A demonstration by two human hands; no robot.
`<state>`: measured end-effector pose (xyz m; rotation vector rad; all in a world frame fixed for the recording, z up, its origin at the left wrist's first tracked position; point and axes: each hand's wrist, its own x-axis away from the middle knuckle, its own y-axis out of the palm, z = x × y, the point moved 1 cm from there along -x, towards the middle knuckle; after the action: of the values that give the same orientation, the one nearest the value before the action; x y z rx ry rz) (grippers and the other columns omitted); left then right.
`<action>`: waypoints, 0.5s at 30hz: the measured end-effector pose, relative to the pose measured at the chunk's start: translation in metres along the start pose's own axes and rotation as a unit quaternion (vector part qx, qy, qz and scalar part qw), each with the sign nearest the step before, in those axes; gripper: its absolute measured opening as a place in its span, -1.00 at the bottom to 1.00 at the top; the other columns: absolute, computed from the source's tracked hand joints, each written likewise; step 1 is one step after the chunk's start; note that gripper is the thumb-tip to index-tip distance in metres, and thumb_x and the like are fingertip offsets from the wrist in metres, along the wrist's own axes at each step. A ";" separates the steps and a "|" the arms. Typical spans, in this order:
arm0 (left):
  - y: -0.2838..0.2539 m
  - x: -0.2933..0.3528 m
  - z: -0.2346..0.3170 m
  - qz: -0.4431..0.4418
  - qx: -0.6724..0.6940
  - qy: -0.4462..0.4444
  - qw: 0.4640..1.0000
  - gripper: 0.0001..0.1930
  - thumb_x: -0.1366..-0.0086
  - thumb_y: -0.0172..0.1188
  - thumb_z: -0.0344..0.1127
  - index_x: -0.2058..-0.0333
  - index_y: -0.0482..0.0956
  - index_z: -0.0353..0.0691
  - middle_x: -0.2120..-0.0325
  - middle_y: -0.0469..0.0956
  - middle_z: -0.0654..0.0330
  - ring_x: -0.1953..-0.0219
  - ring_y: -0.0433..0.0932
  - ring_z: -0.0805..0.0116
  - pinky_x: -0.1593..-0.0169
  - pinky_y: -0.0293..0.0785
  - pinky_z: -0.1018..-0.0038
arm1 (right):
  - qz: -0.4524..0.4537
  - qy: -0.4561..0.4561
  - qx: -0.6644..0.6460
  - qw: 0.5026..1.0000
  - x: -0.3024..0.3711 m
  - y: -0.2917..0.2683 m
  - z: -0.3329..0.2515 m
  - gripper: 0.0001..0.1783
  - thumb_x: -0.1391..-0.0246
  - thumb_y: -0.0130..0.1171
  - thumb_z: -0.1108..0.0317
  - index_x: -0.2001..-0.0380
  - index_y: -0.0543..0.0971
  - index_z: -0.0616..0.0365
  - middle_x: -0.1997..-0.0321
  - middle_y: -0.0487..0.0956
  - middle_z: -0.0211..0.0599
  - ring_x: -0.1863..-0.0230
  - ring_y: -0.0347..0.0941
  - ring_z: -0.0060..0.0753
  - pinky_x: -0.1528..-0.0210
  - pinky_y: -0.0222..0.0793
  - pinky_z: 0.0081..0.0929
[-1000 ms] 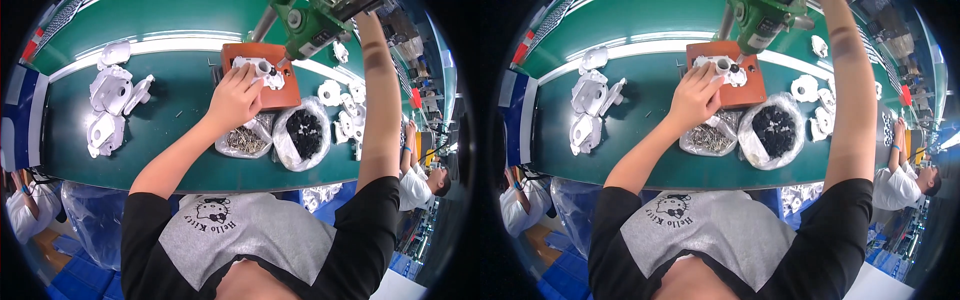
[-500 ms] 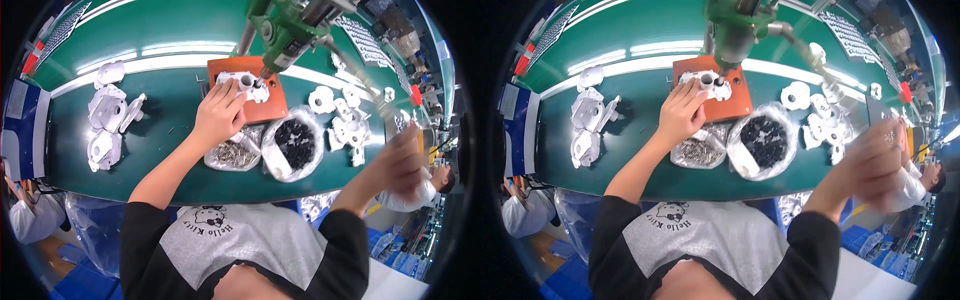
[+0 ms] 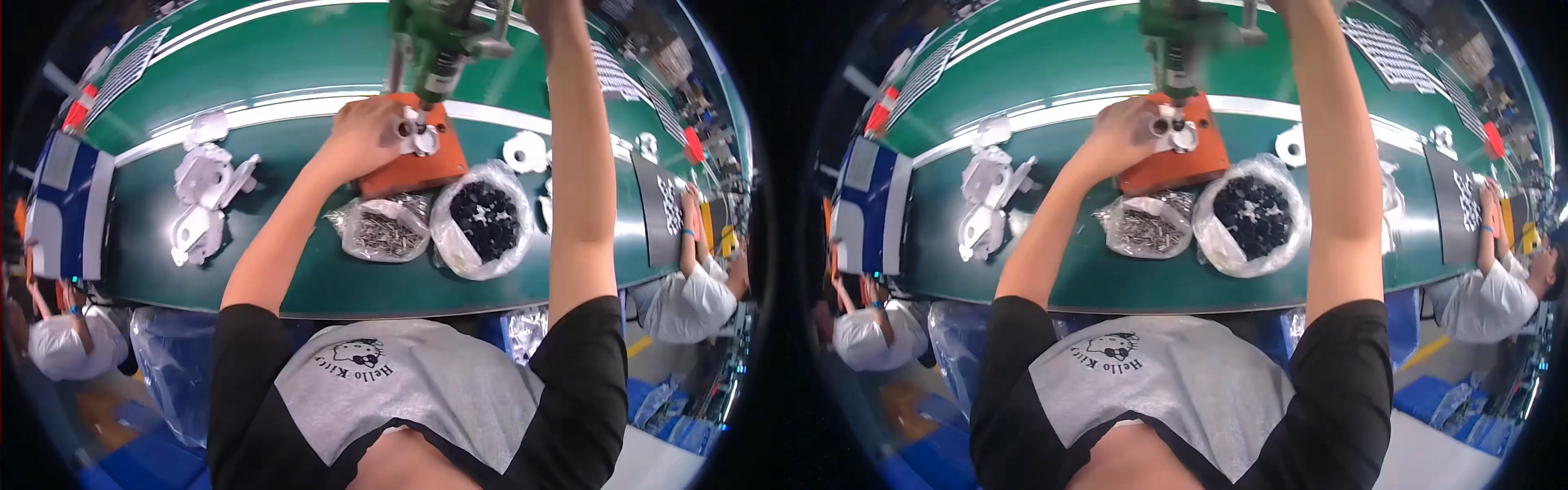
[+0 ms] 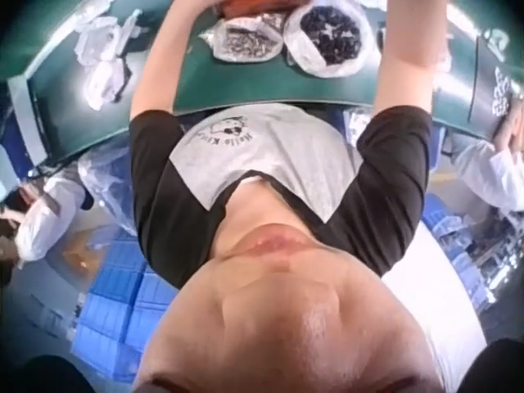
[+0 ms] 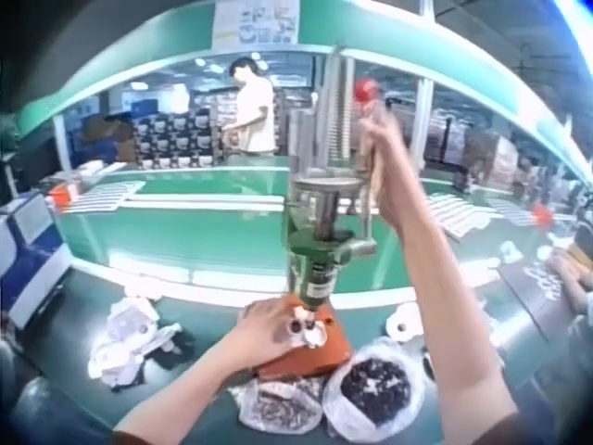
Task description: Assemble small plastic components using a manual hand-operated press machine on a production line.
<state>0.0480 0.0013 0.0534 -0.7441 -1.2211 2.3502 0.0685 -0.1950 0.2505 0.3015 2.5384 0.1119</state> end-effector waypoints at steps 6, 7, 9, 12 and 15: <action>-0.041 0.001 -0.008 0.043 -0.058 -0.106 0.992 -0.59 -0.04 0.10 -0.24 0.06 0.45 -0.07 0.37 0.54 0.06 0.20 0.52 0.03 0.18 0.46 0.21 | -0.080 0.042 0.119 0.989 0.009 -0.070 0.106 -0.46 -0.18 -0.03 0.28 -0.21 0.24 0.23 -0.09 0.42 -0.13 -0.09 0.35 -0.33 -0.19 0.12 -0.49; -0.045 0.001 -0.019 0.055 -0.019 -0.161 0.985 -0.54 -0.11 0.15 -0.15 0.01 0.39 -0.13 0.34 0.51 0.00 0.18 0.50 0.01 0.15 0.44 0.18 | -0.115 -0.046 0.161 0.979 0.029 -0.098 0.110 -0.63 -0.15 0.03 0.31 0.03 0.44 0.30 0.03 0.51 -0.25 -0.02 0.38 -0.46 -0.09 0.23 -0.51; -0.049 0.004 -0.042 0.170 -0.015 -0.186 0.968 -0.48 -0.13 0.17 -0.09 -0.04 0.34 -0.18 0.29 0.49 -0.05 0.15 0.49 0.00 0.11 0.43 0.19 | -0.103 0.010 0.320 0.942 0.069 -0.134 0.123 -0.63 -0.09 -0.02 0.52 -0.01 0.43 0.21 -0.01 0.50 -0.12 -0.06 0.40 -0.28 -0.15 0.22 -0.45; -0.049 0.008 -0.069 0.251 0.041 -0.160 0.954 -0.27 -0.17 0.18 0.05 -0.16 0.16 -0.29 0.06 0.40 -0.19 0.00 0.41 -0.07 -0.06 0.35 0.23 | -0.284 0.080 0.534 0.792 0.113 -0.192 0.151 -0.37 0.19 0.14 0.53 -0.09 0.37 0.12 -0.11 0.38 -0.05 -0.16 0.28 -0.03 -0.22 0.17 -0.25; -0.051 0.033 -0.076 0.153 0.052 -0.174 0.971 -0.32 -0.15 0.21 0.01 -0.13 0.27 -0.30 0.00 0.40 -0.17 -0.11 0.34 -0.06 -0.15 0.28 0.29 | -0.361 0.028 0.697 0.619 0.156 -0.199 0.150 -0.30 0.25 0.23 0.28 -0.11 0.38 -0.10 -0.22 0.32 -0.15 -0.21 0.23 -0.07 -0.10 0.21 -0.10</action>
<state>0.0732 0.0951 0.0506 -0.5313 -1.1728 2.8699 -0.0122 -0.3489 0.0133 -0.2218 1.9836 -2.1945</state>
